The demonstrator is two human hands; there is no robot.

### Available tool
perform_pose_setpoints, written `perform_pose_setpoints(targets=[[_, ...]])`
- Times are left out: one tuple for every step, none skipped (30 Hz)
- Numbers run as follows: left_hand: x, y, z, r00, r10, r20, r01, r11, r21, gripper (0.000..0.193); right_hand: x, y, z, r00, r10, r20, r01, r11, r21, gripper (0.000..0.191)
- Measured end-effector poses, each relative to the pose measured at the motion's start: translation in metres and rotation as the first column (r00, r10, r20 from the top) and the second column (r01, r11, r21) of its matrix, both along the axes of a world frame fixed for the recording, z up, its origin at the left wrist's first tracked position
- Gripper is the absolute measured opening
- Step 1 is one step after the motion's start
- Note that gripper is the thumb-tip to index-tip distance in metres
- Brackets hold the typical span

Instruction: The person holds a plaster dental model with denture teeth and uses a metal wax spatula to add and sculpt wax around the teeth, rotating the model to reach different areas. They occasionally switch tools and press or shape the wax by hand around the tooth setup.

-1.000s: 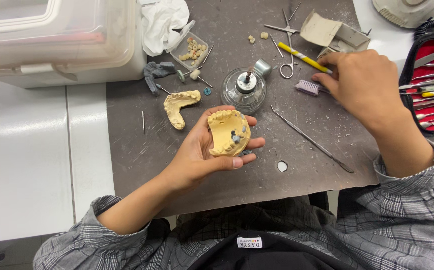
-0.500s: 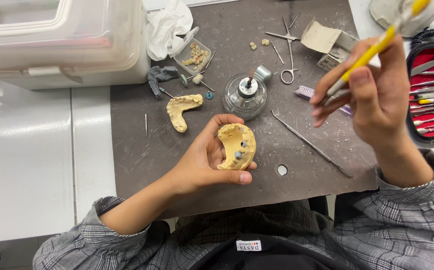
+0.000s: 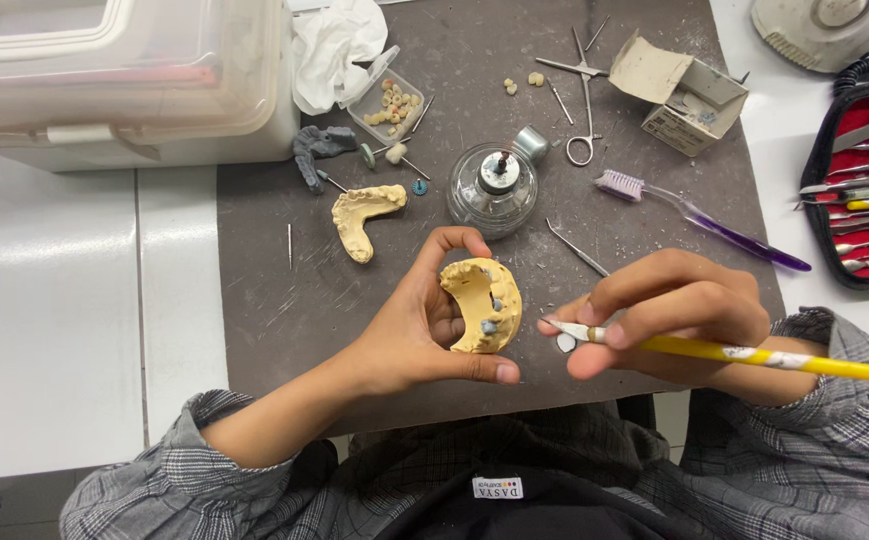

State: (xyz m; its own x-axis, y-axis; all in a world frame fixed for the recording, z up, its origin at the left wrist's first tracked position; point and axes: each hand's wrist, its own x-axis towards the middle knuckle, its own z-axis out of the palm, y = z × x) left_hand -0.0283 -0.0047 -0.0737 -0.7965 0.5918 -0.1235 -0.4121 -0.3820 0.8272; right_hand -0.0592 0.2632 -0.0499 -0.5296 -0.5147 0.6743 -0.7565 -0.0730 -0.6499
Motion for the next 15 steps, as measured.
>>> perform_pose_setpoints(targets=[[0.000,0.000,0.000,1.000,0.005,-0.005,-0.005,1.000,0.006,0.088,0.000,-0.001,0.001,0.999,0.014,0.032,-0.013,1.000,-0.016,0.038],[0.000,0.000,-0.001,1.000,0.010,-0.016,-0.010,1.000,-0.002,0.087,-0.001,-0.004,0.002,1.000,0.030,0.005,-0.030,0.999,-0.016,0.035],[0.000,0.000,-0.001,1.000,0.016,-0.027,-0.016,1.000,-0.010,0.087,-0.002,-0.007,0.003,0.999,0.047,-0.022,-0.047,0.999,-0.015,0.032],[0.000,0.000,-0.001,0.999,0.021,-0.037,-0.022,1.000,-0.018,0.086,-0.003,-0.010,0.005,0.997,0.064,-0.049,-0.064,0.998,-0.015,0.029],[0.000,0.001,-0.001,0.999,0.026,-0.042,-0.026,1.000,-0.014,0.086,-0.004,-0.013,0.007,0.994,0.068,-0.087,-0.069,0.998,-0.008,0.028],[0.001,0.002,-0.001,0.998,0.030,-0.047,-0.030,0.999,-0.009,0.086,-0.005,-0.016,0.009,0.990,0.072,-0.124,-0.073,0.997,0.000,0.027],[0.002,0.002,-0.001,0.998,0.035,-0.053,-0.036,0.999,-0.003,0.086,-0.006,-0.017,0.011,0.984,0.077,-0.161,-0.077,0.997,0.008,0.026],[0.002,0.003,-0.001,0.994,0.049,-0.093,-0.052,0.998,-0.030,0.086,-0.007,-0.016,0.014,0.978,0.136,-0.158,-0.127,0.990,0.066,0.025],[0.003,0.004,-0.002,0.989,0.061,-0.134,-0.069,0.996,-0.058,0.085,-0.007,-0.014,0.018,0.969,0.193,-0.151,-0.176,0.977,0.123,0.023],[0.004,0.004,-0.002,0.982,0.072,-0.174,-0.088,0.993,-0.085,0.085,-0.007,-0.012,0.022,0.958,0.251,-0.140,-0.225,0.958,0.179,0.022],[0.004,0.004,-0.002,0.981,0.078,-0.177,-0.096,0.991,-0.097,0.085,-0.008,-0.011,0.022,0.954,0.256,-0.158,-0.226,0.957,0.184,0.021],[0.004,0.004,-0.002,0.980,0.085,-0.180,-0.105,0.988,-0.109,0.085,-0.008,-0.011,0.023,0.949,0.261,-0.176,-0.227,0.955,0.189,0.021],[0.004,0.004,-0.002,0.979,0.091,-0.183,-0.114,0.986,-0.121,0.085,-0.008,-0.011,0.023,0.944,0.266,-0.195,-0.228,0.954,0.194,0.020],[0.005,0.004,-0.002,0.975,0.098,-0.199,-0.124,0.985,-0.122,0.085,-0.008,-0.012,0.021,0.938,0.259,-0.229,-0.219,0.958,0.185,0.018],[0.004,0.004,-0.002,0.971,0.104,-0.215,-0.133,0.983,-0.124,0.085,-0.009,-0.013,0.020,0.931,0.250,-0.264,-0.209,0.962,0.176,0.017]])
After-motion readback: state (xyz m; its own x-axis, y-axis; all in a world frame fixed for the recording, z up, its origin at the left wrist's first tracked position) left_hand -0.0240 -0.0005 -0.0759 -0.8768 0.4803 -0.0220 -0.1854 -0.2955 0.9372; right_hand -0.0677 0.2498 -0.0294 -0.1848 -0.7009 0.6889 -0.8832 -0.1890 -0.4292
